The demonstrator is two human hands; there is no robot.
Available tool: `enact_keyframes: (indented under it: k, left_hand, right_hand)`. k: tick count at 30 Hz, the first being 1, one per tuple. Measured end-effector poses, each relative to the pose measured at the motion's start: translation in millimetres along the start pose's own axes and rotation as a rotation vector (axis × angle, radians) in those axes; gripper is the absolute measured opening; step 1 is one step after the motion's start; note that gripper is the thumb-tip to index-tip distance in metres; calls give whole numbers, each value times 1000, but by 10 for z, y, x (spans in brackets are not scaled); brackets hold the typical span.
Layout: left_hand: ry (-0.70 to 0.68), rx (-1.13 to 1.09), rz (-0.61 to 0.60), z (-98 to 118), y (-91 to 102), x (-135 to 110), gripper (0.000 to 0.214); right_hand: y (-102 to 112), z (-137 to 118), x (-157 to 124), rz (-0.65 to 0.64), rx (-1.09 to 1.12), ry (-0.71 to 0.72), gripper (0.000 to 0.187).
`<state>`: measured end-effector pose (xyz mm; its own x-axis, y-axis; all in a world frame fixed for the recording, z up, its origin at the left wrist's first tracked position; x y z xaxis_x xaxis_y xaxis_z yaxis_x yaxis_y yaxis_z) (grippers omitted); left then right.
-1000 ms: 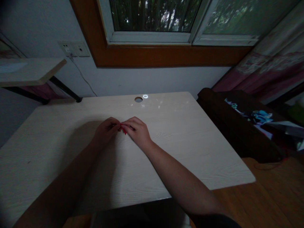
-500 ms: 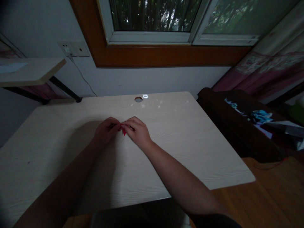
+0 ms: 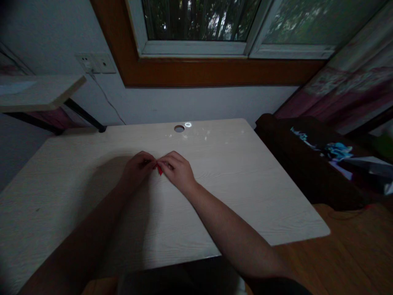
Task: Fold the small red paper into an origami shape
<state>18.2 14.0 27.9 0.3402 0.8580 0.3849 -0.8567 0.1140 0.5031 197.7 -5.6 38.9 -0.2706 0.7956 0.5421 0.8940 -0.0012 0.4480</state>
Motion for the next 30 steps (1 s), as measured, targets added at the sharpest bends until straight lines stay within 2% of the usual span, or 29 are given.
enact_keyframes:
  k: [21, 30]
  left_hand:
    - [11, -20, -27, 7, -6, -11, 11]
    - [16, 1, -27, 34, 0, -3, 9]
  right_hand:
    - [-4, 9, -10, 2, -12, 15, 14]
    - [-6, -13, -9, -35, -52, 23, 14]
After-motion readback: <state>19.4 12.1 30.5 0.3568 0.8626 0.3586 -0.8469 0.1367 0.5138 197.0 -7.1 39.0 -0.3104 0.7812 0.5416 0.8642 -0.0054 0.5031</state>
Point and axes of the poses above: each hand's wrist, its own x-axis towards the middle knuckle, its own y-axis out of the back of the hand, z = x × y, the point moved 3 cm from there along x, towards the middle knuckle, and after that the axes turned 6 degrees about -z, right-handed, at the moved point
